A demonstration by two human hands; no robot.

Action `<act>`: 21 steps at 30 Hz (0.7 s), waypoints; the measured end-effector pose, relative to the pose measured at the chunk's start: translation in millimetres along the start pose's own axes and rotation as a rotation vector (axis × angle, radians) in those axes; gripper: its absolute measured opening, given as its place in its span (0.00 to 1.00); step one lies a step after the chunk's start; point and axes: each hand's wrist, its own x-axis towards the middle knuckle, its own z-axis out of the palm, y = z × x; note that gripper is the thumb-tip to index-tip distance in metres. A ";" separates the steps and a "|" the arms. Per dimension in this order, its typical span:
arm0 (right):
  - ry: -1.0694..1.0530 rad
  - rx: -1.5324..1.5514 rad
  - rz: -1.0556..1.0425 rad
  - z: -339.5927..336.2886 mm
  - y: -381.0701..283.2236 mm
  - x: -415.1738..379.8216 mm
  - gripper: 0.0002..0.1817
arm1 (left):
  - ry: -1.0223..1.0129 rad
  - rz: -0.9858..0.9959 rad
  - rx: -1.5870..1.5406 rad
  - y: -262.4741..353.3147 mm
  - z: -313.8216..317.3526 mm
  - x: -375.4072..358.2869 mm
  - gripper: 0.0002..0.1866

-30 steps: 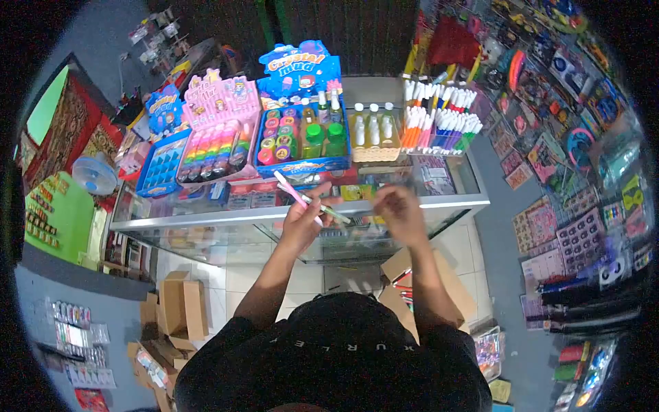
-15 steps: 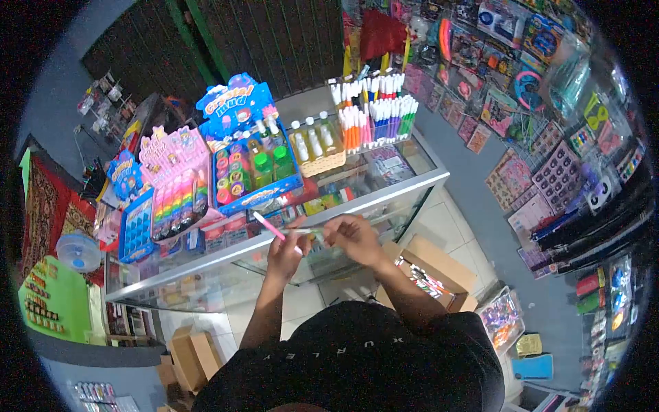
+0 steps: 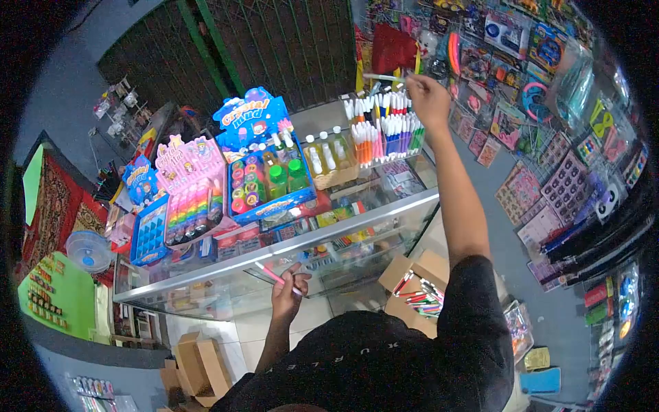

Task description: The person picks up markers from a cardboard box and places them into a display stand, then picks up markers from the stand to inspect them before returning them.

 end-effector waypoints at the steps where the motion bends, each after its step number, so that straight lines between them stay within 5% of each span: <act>1: -0.073 -0.133 -0.071 6.1 2.0 12.0 0.13 | 0.029 -0.014 -0.011 3.0 -0.3 -4.2 0.26; 6: -0.318 -0.302 -0.217 47.1 7.1 48.4 0.12 | 0.073 0.042 -0.039 6.7 -7.0 -10.7 0.22; 11: -0.251 -0.192 -0.074 59.6 7.3 49.7 0.15 | 0.128 0.128 -0.114 5.0 -14.1 -11.9 0.18; 15: -0.233 0.004 -0.030 55.9 -1.6 -13.3 0.17 | 0.144 0.145 -0.263 10.6 -5.4 -3.5 0.17; 16: -0.309 0.336 0.052 55.2 -9.8 -39.7 0.17 | 0.154 0.131 -0.233 10.9 -4.6 1.6 0.16; 21: -0.561 0.534 0.195 47.5 -55.7 -167.9 0.13 | 0.045 0.173 -0.158 38.1 20.0 25.5 0.14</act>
